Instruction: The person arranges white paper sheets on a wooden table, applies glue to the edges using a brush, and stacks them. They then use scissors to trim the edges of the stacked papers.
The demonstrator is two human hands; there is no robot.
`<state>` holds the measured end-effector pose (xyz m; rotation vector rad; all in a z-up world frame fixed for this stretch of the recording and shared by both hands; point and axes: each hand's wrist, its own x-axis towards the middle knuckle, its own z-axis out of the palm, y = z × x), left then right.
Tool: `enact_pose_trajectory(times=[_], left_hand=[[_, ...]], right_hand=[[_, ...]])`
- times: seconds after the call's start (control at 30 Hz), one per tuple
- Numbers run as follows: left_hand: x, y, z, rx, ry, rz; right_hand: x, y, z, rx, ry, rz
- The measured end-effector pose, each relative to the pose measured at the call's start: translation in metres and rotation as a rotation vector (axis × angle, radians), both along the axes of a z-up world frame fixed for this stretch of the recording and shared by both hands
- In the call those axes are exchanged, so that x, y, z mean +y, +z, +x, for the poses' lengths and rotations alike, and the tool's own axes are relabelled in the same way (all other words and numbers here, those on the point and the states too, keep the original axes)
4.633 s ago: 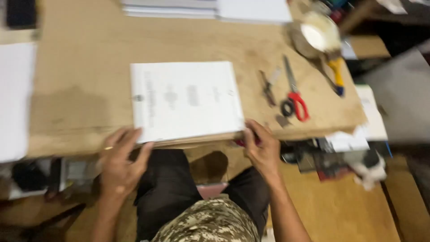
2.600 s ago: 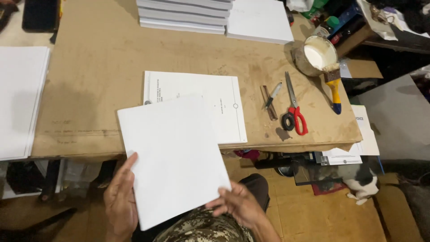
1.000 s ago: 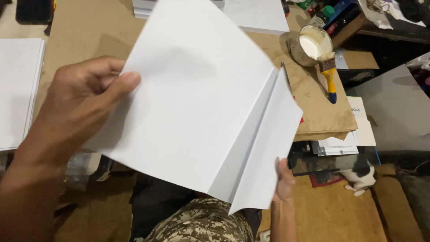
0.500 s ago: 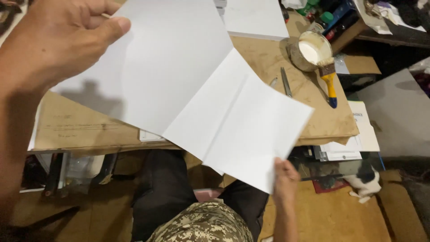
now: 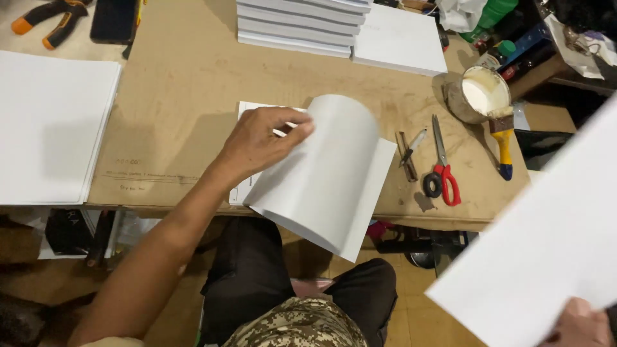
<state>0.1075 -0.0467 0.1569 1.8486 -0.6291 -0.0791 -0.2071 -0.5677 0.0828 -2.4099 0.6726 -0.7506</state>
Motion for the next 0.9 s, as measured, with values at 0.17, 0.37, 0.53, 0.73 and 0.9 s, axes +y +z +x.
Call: enact_pose_trajectory(times=[0.17,0.37,0.53,0.73,0.9], left_hand=[[-0.008,-0.049,0.013,0.178,0.2,0.425],[-0.022,-0.019,-0.001,0.314,0.249,0.496],[-0.026,-0.046,-0.003,0.298,0.256,0.376],[-0.017,-0.105,-0.009,0.102,0.343,-0.092],[0.016,-0.078,-0.046,-0.158,0.684,-0.292]], right_hand=[[0.15,-0.005,0.078,-0.28,0.014,0.432],[0.24,-0.049,0.169,-0.111,0.176,0.613],[0.258,-0.042,0.179,-0.047,0.209,0.709],[0.24,-0.029,0.177,-0.078,0.143,0.533],[0.186,-0.034,0.21,-0.321,0.141,-0.247]])
